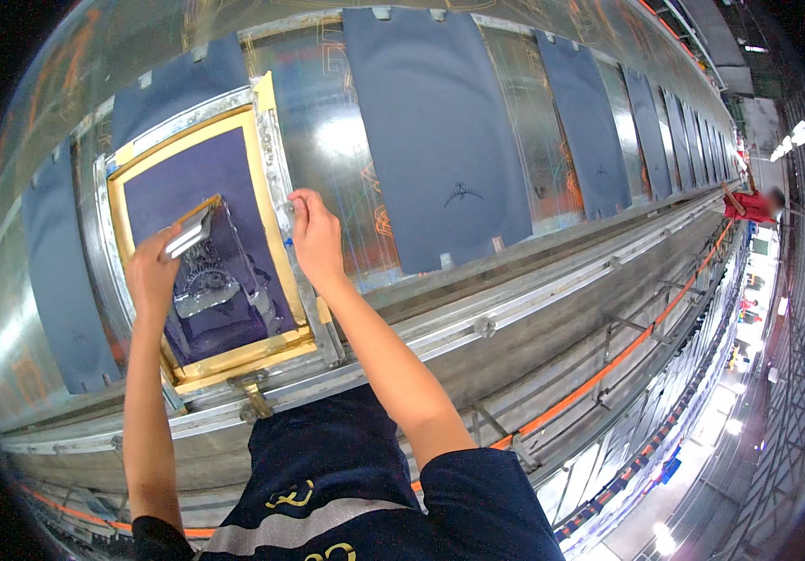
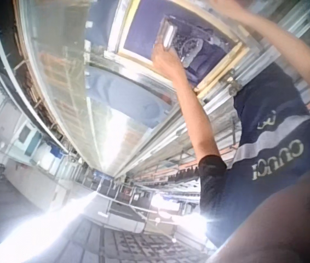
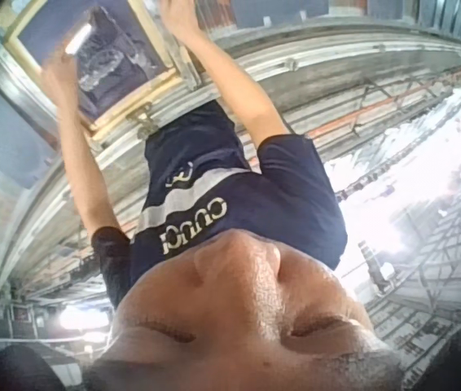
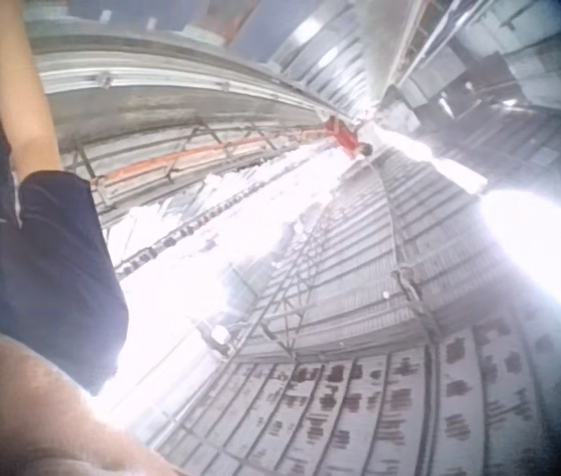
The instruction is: The person uses a squeegee to spread ink across a screen printing frame, then moves to a workbench to clean the squeegee and prepare blue ink in a container. The person handles the screen frame, squeegee, and ink containers throughout the process.
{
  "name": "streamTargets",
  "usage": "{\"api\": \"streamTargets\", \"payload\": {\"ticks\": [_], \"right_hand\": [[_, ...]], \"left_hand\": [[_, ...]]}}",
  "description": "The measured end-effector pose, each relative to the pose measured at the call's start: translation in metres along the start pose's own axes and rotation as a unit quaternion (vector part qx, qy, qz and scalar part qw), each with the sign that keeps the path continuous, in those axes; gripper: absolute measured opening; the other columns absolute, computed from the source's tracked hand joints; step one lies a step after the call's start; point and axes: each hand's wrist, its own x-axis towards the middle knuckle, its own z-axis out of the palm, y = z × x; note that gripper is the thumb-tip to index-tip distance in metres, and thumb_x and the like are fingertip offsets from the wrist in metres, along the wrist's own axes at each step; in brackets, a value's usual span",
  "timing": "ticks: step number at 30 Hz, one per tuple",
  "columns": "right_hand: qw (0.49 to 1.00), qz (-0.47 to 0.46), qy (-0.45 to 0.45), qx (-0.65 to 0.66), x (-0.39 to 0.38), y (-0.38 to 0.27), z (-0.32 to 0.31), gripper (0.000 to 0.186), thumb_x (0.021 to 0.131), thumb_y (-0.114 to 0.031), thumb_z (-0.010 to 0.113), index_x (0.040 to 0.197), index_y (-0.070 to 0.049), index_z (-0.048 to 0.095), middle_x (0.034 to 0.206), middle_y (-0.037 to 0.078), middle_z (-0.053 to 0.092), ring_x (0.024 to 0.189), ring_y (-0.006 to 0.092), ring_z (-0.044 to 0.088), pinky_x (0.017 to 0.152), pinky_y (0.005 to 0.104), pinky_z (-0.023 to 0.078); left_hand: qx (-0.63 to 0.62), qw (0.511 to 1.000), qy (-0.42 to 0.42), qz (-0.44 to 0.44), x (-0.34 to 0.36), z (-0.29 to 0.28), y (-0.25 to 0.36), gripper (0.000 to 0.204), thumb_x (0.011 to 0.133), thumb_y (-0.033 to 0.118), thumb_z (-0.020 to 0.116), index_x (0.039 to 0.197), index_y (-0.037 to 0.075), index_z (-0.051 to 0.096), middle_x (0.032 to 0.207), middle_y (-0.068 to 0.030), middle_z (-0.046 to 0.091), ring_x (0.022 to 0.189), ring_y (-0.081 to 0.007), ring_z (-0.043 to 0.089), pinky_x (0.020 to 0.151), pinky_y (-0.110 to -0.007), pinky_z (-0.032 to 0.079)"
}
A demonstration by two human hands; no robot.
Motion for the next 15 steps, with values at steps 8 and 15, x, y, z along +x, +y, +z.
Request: {"api": "streamTargets", "payload": {"ticks": [8,15], "right_hand": [[1.000,-0.002,-0.001,-0.017,0.001,0.005,-0.002,0.019,0.107,-0.019,0.055,0.114,-0.005,0.065,0.082,0.020,0.066,0.065,0.0331,0.060,0.065,0.0442,0.048],[0.999,-0.011,0.016,-0.049,-0.004,0.007,-0.002,0.025,0.108,-0.025,0.053,0.115,-0.006,0.068,0.072,0.013,0.059,0.063,0.0205,0.052,0.064,0.0404,0.047]], "left_hand": [[0.028,0.990,0.032,0.132,-0.116,0.025,0.001,0.034,0.072,-0.004,0.076,0.102,0.012,0.080,0.106,-0.0046,0.079,0.105,-0.0255,0.073,0.087,-0.041,0.055],[-0.058,0.998,0.006,0.028,-0.022,-0.002,-0.002,0.044,0.074,-0.007,0.069,0.111,0.015,0.079,0.111,-0.0088,0.077,0.102,-0.0294,0.072,0.086,-0.040,0.056]]}}
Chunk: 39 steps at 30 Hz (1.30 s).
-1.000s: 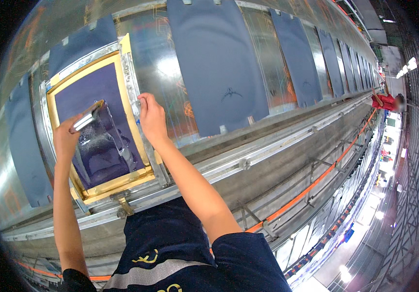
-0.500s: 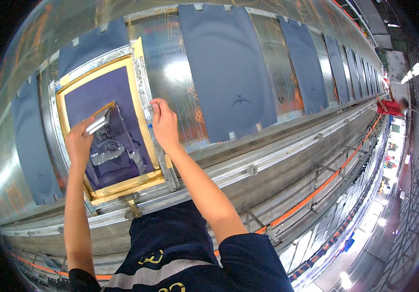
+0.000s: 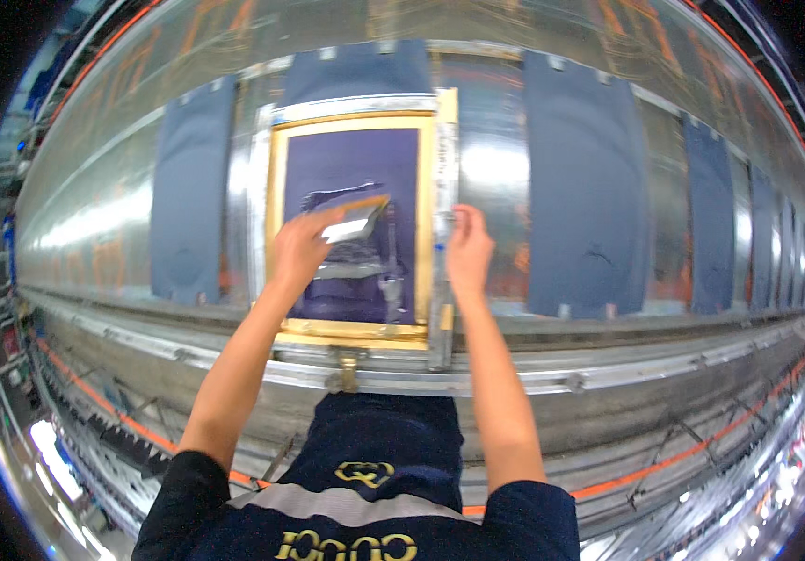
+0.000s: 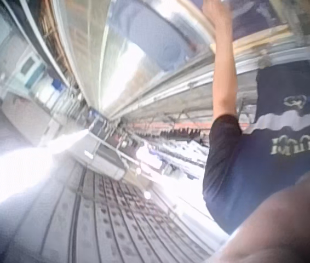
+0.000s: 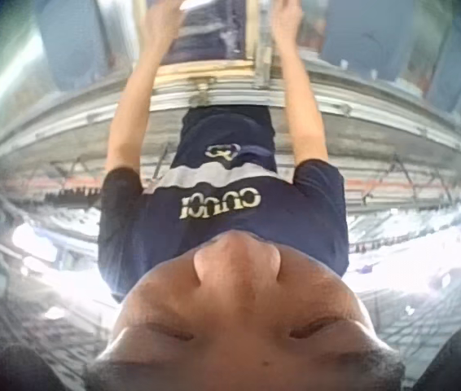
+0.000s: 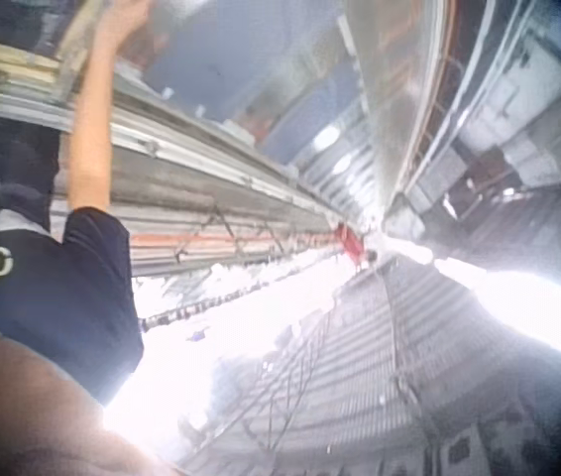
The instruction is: The person uses a squeegee to spread ink across a screen printing frame, then moves to a workbench to clean the squeegee and prepare blue ink in a container. The person handles the screen frame, squeegee, and ink containers throughout the process.
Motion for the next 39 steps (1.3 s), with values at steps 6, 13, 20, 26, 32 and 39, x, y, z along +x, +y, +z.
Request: {"api": "streamTargets", "payload": {"ticks": [6,13,20,26,32,39], "right_hand": [[1.000,0.007,-0.014,0.024,0.000,0.008,0.005,0.023,0.107,-0.022,0.053,0.113,-0.007,0.069,0.070,0.011,0.057,0.061,0.0196,0.049,0.063,0.0388,0.044],[0.998,-0.039,0.007,0.057,0.010,0.033,0.014,0.021,0.106,-0.020,0.056,0.112,-0.006,0.069,0.072,0.007,0.058,0.064,0.0146,0.049,0.063,0.0348,0.044],[0.993,-0.090,-0.013,0.071,-0.007,-0.054,-0.001,0.022,0.108,-0.022,0.054,0.117,-0.007,0.067,0.073,-0.003,0.050,0.064,0.0061,0.044,0.058,0.0265,0.040],[0.991,-0.120,-0.013,0.063,-0.089,-0.156,0.126,0.025,0.109,-0.025,0.053,0.116,-0.006,0.067,0.073,0.000,0.051,0.066,0.0096,0.046,0.060,0.0297,0.041],[0.994,-0.081,-0.003,0.080,-0.150,-0.170,0.300,0.024,0.108,-0.023,0.053,0.115,-0.004,0.066,0.078,0.010,0.062,0.070,0.0155,0.055,0.067,0.0348,0.047],[0.995,-0.089,0.010,0.051,-0.167,-0.178,0.364,0.020,0.108,-0.021,0.052,0.112,-0.007,0.065,0.063,0.010,0.051,0.057,0.0213,0.047,0.058,0.0409,0.039]], "left_hand": [[0.094,0.995,0.027,0.032,-0.007,0.018,-0.006,0.033,0.077,-0.006,0.064,0.097,0.014,0.081,0.106,-0.0080,0.078,0.087,-0.0284,0.075,0.076,-0.042,0.059],[0.071,0.993,-0.040,0.080,-0.139,0.013,0.009,0.047,0.075,-0.006,0.066,0.115,0.015,0.077,0.127,-0.0033,0.073,0.120,-0.0256,0.067,0.102,-0.045,0.051],[0.013,0.996,-0.066,0.061,-0.164,-0.043,0.003,0.058,0.077,-0.001,0.067,0.131,0.017,0.070,0.142,-0.0016,0.065,0.132,-0.0247,0.060,0.109,-0.046,0.048],[0.012,0.999,-0.044,0.029,-0.189,-0.139,-0.107,0.062,0.073,-0.001,0.067,0.131,0.019,0.070,0.140,-0.0009,0.067,0.129,-0.0251,0.062,0.104,-0.043,0.050],[0.042,0.998,-0.052,0.009,-0.216,-0.222,-0.260,0.061,0.071,-0.001,0.069,0.129,0.018,0.071,0.137,-0.0004,0.068,0.124,-0.0261,0.064,0.100,-0.043,0.050],[0.083,0.995,-0.031,0.036,-0.248,-0.250,-0.325,0.062,0.067,0.000,0.074,0.127,0.018,0.072,0.136,0.0023,0.069,0.123,-0.0253,0.063,0.101,-0.043,0.048]]}}
